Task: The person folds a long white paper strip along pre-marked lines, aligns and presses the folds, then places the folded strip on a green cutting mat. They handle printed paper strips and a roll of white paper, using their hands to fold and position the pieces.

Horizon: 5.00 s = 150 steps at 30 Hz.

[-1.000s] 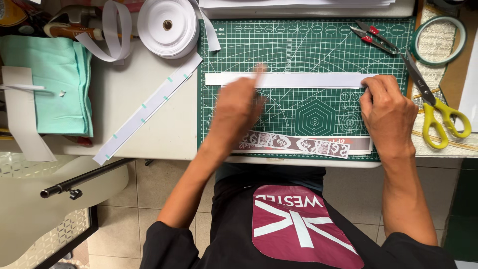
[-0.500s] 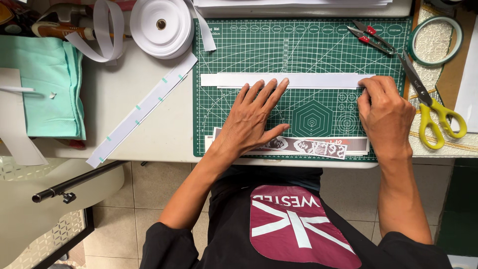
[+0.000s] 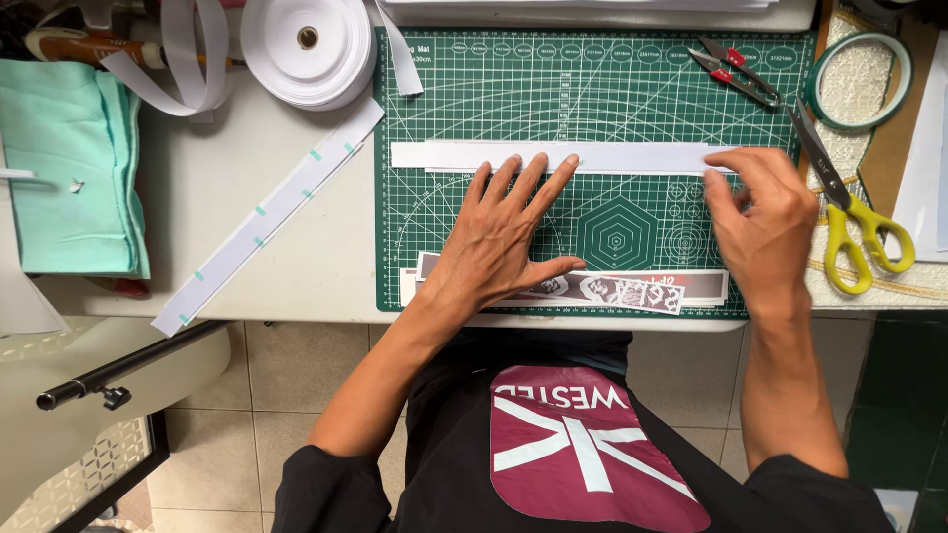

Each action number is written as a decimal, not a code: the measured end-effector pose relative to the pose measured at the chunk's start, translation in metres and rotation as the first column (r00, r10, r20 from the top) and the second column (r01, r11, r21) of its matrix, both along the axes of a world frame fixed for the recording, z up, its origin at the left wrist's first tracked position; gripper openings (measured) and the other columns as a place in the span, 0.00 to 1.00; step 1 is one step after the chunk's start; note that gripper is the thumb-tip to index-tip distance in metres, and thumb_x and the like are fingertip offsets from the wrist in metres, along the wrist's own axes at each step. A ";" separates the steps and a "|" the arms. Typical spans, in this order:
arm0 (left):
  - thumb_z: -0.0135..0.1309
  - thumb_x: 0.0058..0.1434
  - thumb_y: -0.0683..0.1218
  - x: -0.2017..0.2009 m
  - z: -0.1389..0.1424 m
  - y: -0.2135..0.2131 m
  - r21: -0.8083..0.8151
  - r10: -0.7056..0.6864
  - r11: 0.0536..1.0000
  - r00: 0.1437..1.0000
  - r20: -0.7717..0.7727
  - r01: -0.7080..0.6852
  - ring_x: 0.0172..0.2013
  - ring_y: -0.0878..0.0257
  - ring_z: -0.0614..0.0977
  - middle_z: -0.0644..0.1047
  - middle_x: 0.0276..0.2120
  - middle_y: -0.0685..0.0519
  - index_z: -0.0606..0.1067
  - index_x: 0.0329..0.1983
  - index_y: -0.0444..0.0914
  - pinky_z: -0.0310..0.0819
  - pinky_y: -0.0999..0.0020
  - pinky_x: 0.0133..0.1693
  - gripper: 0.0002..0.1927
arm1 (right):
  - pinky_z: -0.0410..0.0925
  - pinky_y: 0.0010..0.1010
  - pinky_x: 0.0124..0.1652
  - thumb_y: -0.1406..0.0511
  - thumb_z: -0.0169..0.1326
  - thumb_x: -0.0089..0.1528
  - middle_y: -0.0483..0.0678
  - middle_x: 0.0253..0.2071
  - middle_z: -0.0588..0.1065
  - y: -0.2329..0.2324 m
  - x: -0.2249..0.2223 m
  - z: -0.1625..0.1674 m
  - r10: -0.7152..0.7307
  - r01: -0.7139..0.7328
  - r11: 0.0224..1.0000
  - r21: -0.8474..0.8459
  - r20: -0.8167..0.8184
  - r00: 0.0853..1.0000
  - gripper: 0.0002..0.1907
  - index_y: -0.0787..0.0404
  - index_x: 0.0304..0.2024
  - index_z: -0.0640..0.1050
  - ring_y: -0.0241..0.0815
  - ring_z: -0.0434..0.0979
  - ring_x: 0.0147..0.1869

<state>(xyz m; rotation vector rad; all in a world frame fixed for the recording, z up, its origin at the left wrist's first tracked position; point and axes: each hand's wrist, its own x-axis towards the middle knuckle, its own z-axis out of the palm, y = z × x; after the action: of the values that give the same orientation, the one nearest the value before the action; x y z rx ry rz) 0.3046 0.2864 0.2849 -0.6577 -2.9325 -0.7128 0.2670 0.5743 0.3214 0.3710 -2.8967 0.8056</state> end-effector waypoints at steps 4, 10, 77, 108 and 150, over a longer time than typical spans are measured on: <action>0.48 0.54 0.82 0.000 0.002 0.000 -0.011 -0.008 1.000 1.000 0.011 0.009 0.61 0.39 0.71 0.70 0.63 0.39 0.53 0.77 0.46 0.59 0.36 0.65 0.57 | 0.73 0.24 0.31 0.67 0.62 0.68 0.51 0.51 0.80 -0.021 -0.010 -0.003 0.196 -0.187 0.968 -0.169 0.036 0.980 0.07 0.60 0.49 0.82 0.37 0.80 0.37; 0.49 0.54 0.82 0.000 0.007 0.000 -0.011 -0.011 1.000 1.000 0.001 0.011 0.61 0.40 0.71 0.70 0.62 0.40 0.56 0.76 0.44 0.59 0.37 0.64 0.57 | 0.77 0.24 0.36 0.67 0.63 0.64 0.52 0.53 0.80 -0.056 -0.035 -0.006 0.450 -0.453 0.878 -0.152 -0.058 0.891 0.20 0.59 0.58 0.76 0.38 0.82 0.38; 0.45 0.51 0.85 -0.009 -0.002 0.012 -0.089 0.028 0.996 0.999 -0.046 -0.032 0.59 0.42 0.69 0.69 0.58 0.39 0.69 0.65 0.31 0.65 0.41 0.58 0.60 | 0.76 0.31 0.34 0.67 0.60 0.62 0.49 0.36 0.83 -0.093 -0.111 -0.017 0.504 -0.476 0.863 -0.170 0.373 0.779 0.28 0.59 0.63 0.69 0.42 0.84 0.35; 0.38 0.51 0.87 -0.017 -0.010 0.016 -0.146 0.047 0.988 0.997 -0.059 -0.055 0.57 0.46 0.70 0.70 0.58 0.41 0.67 0.68 0.30 0.67 0.43 0.54 0.64 | 0.77 0.35 0.35 0.67 0.62 0.62 0.52 0.37 0.82 -0.094 -0.110 -0.018 0.540 -0.531 0.840 -0.111 0.267 0.798 0.28 0.60 0.63 0.69 0.46 0.85 0.36; 0.41 0.52 0.85 -0.020 -0.015 0.015 -0.100 0.069 0.992 0.997 -0.032 -0.071 0.58 0.45 0.70 0.68 0.60 0.41 0.67 0.68 0.30 0.66 0.41 0.54 0.61 | 0.76 0.38 0.39 0.65 0.65 0.58 0.50 0.43 0.81 -0.113 -0.114 0.006 0.601 -0.631 0.753 0.185 0.196 0.775 0.18 0.61 0.49 0.75 0.50 0.83 0.41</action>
<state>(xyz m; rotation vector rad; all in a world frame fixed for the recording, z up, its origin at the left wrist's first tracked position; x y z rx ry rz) 0.2845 0.3013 0.2699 -0.5640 -2.9642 -0.5476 0.1534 0.4618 0.3277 1.4181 -2.9993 0.5356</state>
